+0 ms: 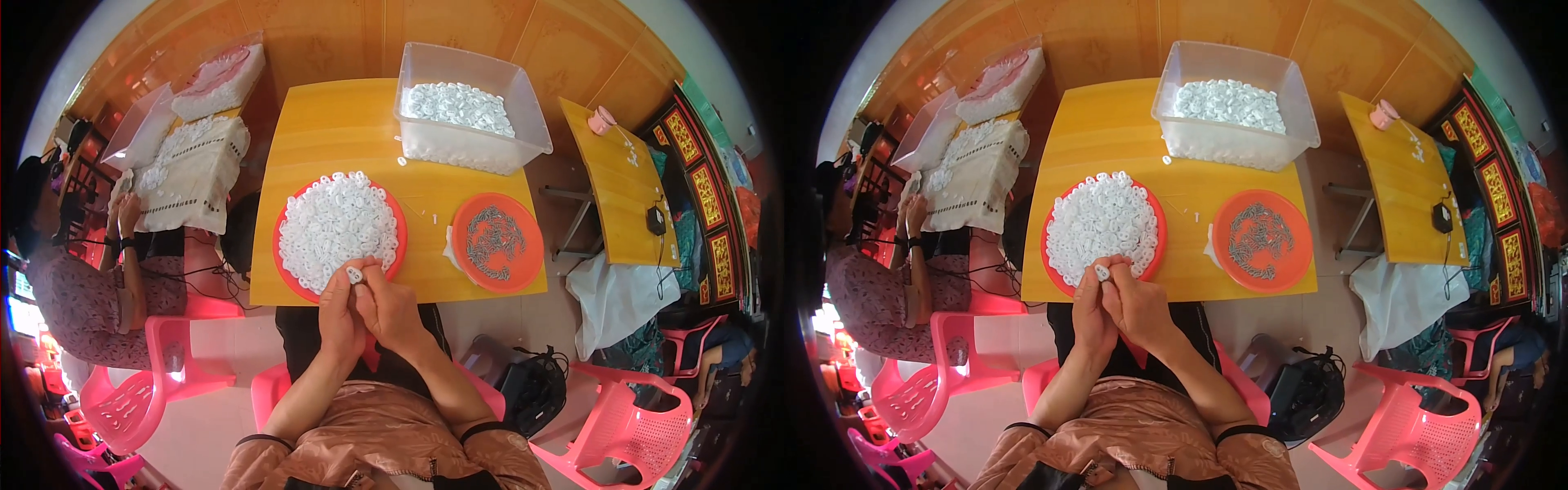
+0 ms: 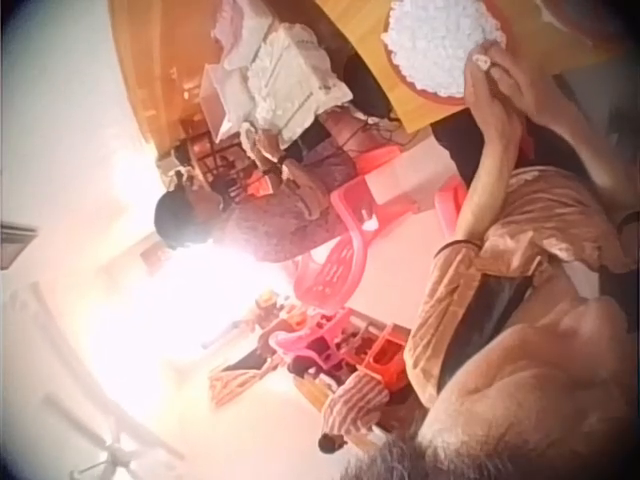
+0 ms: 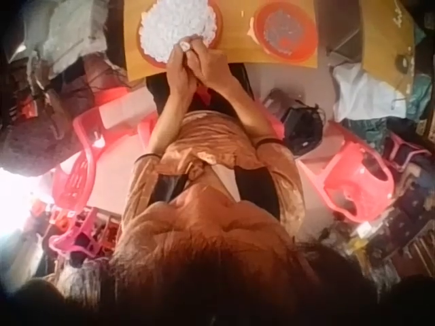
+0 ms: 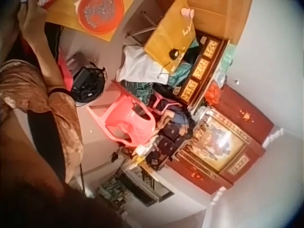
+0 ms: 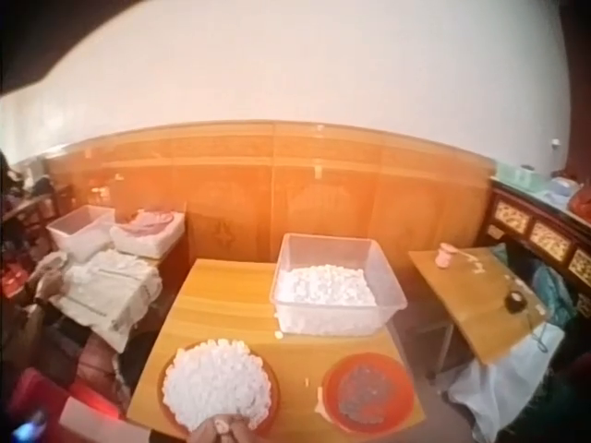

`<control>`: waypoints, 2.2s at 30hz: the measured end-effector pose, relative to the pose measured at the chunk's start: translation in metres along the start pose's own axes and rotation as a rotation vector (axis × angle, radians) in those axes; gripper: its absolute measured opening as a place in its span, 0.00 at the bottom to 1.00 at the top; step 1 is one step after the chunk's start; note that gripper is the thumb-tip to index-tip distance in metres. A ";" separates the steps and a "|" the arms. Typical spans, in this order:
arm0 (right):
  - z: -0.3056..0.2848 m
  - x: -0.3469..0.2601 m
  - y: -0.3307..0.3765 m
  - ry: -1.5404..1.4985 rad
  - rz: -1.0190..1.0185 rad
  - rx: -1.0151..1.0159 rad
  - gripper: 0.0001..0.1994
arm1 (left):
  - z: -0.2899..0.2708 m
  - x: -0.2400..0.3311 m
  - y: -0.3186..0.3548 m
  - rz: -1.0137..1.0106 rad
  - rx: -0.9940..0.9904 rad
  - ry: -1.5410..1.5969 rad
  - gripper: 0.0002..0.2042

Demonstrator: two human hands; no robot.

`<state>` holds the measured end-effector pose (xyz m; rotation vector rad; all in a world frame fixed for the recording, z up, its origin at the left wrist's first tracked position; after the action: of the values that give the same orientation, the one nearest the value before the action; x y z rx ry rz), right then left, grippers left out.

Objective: Assemble small plastic components by manually inserting metal pins.

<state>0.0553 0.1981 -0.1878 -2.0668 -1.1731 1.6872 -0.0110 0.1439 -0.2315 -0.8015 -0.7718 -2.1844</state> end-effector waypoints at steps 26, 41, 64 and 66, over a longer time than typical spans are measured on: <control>0.007 0.038 0.012 -0.770 0.920 -0.018 0.15 | 0.012 0.008 -0.015 0.112 -0.061 -0.287 0.14; -0.020 0.054 -0.009 -0.709 0.864 0.051 0.12 | 0.216 0.072 -0.157 0.529 -0.315 -0.708 0.20; -0.012 0.071 -0.004 -0.688 0.880 0.042 0.12 | 0.108 -0.071 -0.248 0.644 -0.721 -2.163 0.34; -0.011 0.068 -0.003 -0.704 0.869 0.042 0.12 | 0.106 -0.073 -0.237 0.542 -0.670 -2.246 0.36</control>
<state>0.0656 0.2507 -0.2317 -2.1572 -0.2848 2.9542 -0.1126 0.3875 -0.2847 -3.1964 -0.3823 -0.1274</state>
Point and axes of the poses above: each hand's wrist, its own y-axis away from the middle knuckle, its own z-axis out of the palm, x = y × z, the point moved 7 cm from there along -y, towards the middle knuckle, and after that the axes turned 13 degrees about x, right-handed, at the moved point
